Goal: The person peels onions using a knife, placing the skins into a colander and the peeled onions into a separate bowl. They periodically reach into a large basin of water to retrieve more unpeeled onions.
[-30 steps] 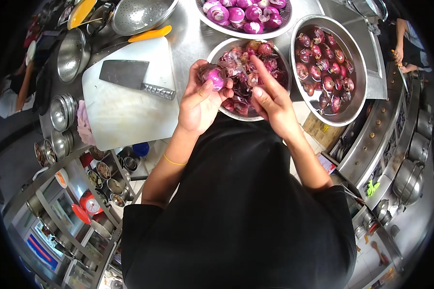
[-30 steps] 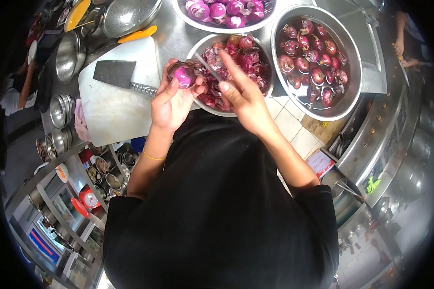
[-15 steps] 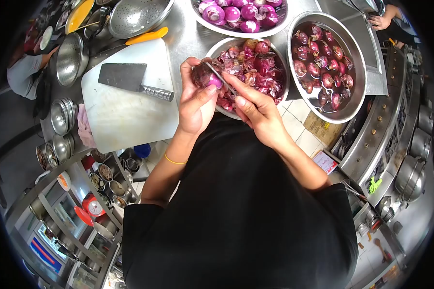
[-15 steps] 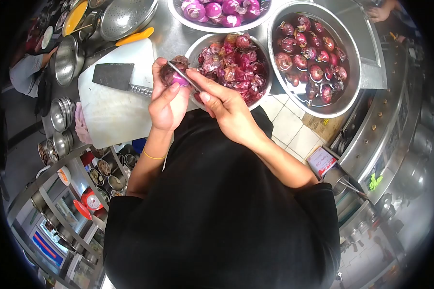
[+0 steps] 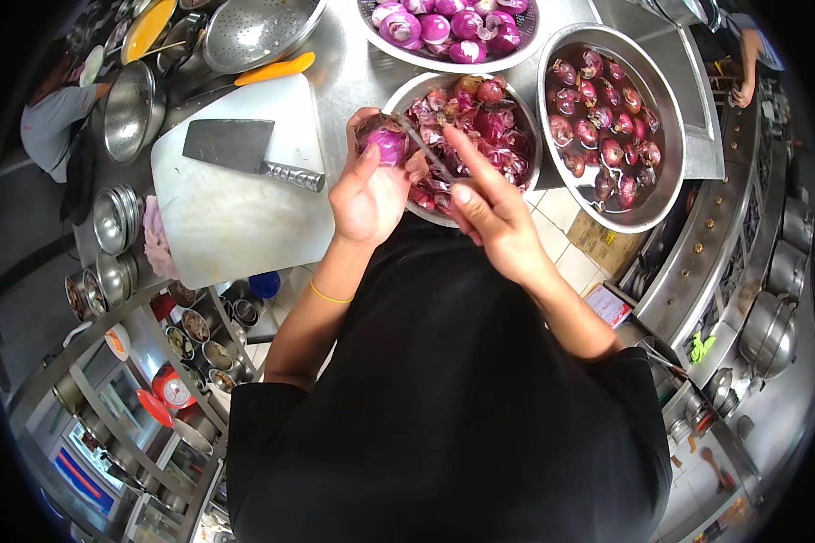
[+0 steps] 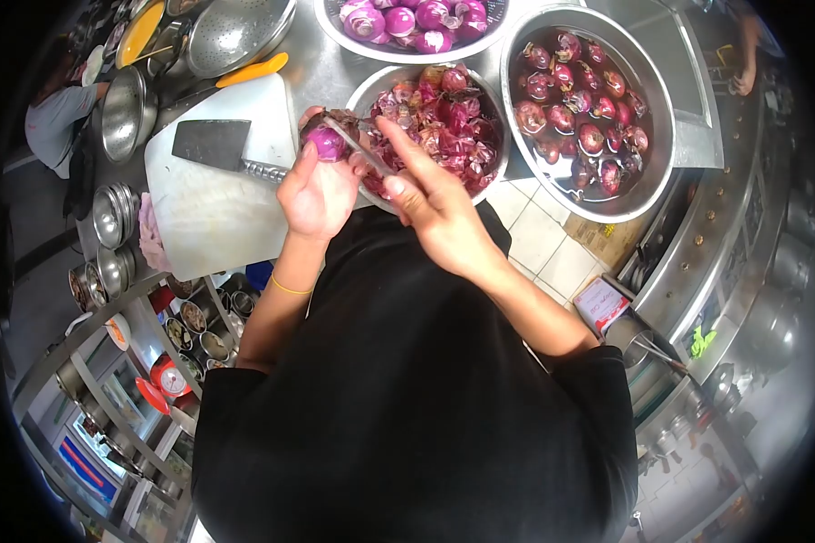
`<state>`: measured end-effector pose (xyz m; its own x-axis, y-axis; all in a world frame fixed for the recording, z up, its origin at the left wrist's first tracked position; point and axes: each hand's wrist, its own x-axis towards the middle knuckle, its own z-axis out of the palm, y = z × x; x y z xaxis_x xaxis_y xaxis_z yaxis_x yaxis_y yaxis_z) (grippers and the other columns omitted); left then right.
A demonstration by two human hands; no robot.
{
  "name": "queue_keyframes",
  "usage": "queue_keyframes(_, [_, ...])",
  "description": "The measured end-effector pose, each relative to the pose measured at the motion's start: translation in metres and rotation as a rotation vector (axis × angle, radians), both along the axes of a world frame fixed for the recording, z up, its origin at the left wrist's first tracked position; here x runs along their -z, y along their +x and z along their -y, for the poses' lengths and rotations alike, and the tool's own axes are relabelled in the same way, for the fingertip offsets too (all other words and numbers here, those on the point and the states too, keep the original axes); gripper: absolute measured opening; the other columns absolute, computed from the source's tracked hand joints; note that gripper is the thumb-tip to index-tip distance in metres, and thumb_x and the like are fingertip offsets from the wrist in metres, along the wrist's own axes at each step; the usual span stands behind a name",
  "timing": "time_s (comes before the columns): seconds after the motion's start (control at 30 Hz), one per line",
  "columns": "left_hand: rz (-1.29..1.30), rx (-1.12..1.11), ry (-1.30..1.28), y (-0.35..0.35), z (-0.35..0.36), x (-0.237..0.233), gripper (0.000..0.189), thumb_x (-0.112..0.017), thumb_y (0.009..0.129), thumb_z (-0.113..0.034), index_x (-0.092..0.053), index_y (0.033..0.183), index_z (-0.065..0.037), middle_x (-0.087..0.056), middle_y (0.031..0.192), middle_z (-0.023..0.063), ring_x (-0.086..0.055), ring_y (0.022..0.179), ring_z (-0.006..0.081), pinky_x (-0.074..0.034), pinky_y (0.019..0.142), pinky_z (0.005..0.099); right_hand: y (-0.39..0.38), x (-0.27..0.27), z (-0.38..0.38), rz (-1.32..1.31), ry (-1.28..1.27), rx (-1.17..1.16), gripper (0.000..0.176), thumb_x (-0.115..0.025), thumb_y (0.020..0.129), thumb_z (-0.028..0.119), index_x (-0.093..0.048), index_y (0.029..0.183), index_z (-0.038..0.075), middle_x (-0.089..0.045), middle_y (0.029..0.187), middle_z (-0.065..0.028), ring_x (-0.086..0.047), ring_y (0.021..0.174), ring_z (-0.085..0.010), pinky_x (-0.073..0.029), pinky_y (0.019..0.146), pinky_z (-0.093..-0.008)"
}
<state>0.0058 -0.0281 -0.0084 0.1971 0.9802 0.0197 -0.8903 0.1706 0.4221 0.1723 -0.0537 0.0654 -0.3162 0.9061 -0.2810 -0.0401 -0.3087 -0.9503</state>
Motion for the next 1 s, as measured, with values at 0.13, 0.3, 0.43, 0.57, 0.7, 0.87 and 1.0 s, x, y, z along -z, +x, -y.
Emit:
queue_keyframes(0.13, [-0.102,-0.109,-0.063,0.01,0.0,-0.006,0.046,-0.054,0.089,-0.021,-0.037,0.13,-0.011,-0.052,0.117,0.012,-0.05,0.104,0.0257,-0.041,0.083,0.0371,-0.007,0.008,-0.002,0.055,-0.087,-0.04,0.054,-0.049,0.095,0.011,-0.031,0.145,0.011,-0.047,0.077,0.0003,-0.039,0.063,-0.0079,-0.037,0.059,-0.0225])
queue_keyframes(0.3, [-0.259,-0.107,-0.011,0.007,0.0,-0.009,0.047,-0.055,0.085,-0.02,-0.033,0.126,-0.013,-0.047,0.117,0.0077,-0.049,0.102,0.0186,-0.041,0.078,0.0323,-0.005,0.011,-0.006,0.068,-0.049,-0.017,0.052,-0.05,0.094,0.008,-0.035,0.144,0.01,-0.047,0.073,0.0022,-0.038,0.063,-0.0074,-0.036,0.06,-0.0214])
queue_keyframes(0.43, [-0.26,-0.059,-0.014,0.001,0.001,-0.009,0.047,-0.055,0.084,-0.022,-0.034,0.125,-0.012,-0.047,0.117,0.0086,-0.049,0.102,0.0176,-0.041,0.075,0.0304,0.001,0.009,-0.008,0.056,-0.075,-0.103,0.05,-0.05,0.094,0.007,-0.037,0.142,0.009,-0.046,0.073,0.0029,-0.036,0.064,-0.0065,-0.035,0.06,-0.0206])
queue_keyframes(0.57, [-0.226,-0.004,-0.022,0.001,0.002,-0.011,0.047,-0.055,0.084,-0.023,-0.033,0.124,-0.012,-0.047,0.119,0.0096,-0.048,0.102,0.0176,-0.041,0.076,0.0308,-0.001,0.006,-0.007,0.024,-0.051,-0.103,0.05,-0.05,0.095,0.009,-0.036,0.143,0.009,-0.046,0.075,0.0035,-0.036,0.064,-0.0061,-0.035,0.06,-0.0196])
queue_keyframes(0.7, [-0.425,-0.129,0.067,0.01,0.005,-0.013,0.053,-0.054,0.082,-0.023,-0.031,0.129,-0.011,-0.044,0.128,0.0156,-0.048,0.114,0.0253,-0.042,0.091,0.0382,-0.002,0.01,-0.006,-0.081,-0.153,-0.067,0.05,-0.05,0.096,0.012,-0.036,0.143,0.011,-0.046,0.074,0.0044,-0.037,0.062,-0.0051,-0.034,0.056,-0.0184])
queue_keyframes(0.87, [-0.716,-0.328,0.287,0.013,0.001,-0.009,0.058,-0.057,0.079,-0.021,-0.029,0.127,-0.006,-0.037,0.13,0.0212,-0.039,0.12,0.028,-0.029,0.105,0.0426,-0.011,0.011,-0.008,-0.281,-0.217,0.016,0.048,-0.049,0.097,0.018,-0.036,0.143,0.012,-0.042,0.066,0.0055,-0.036,0.053,-0.0031,-0.028,0.043,-0.0181])
queue_keyframes(1.0, [-1.003,-0.454,0.593,0.006,-0.006,-0.011,0.051,-0.057,0.08,-0.02,-0.03,0.122,-0.006,-0.034,0.127,0.0226,-0.039,0.114,0.028,-0.032,0.099,0.0409,-0.008,0.009,-0.014,-0.324,-0.256,-0.022,0.047,-0.048,0.098,0.02,-0.037,0.143,0.012,-0.039,0.06,0.0053,-0.033,0.048,-0.0033,-0.027,0.042,-0.0188])
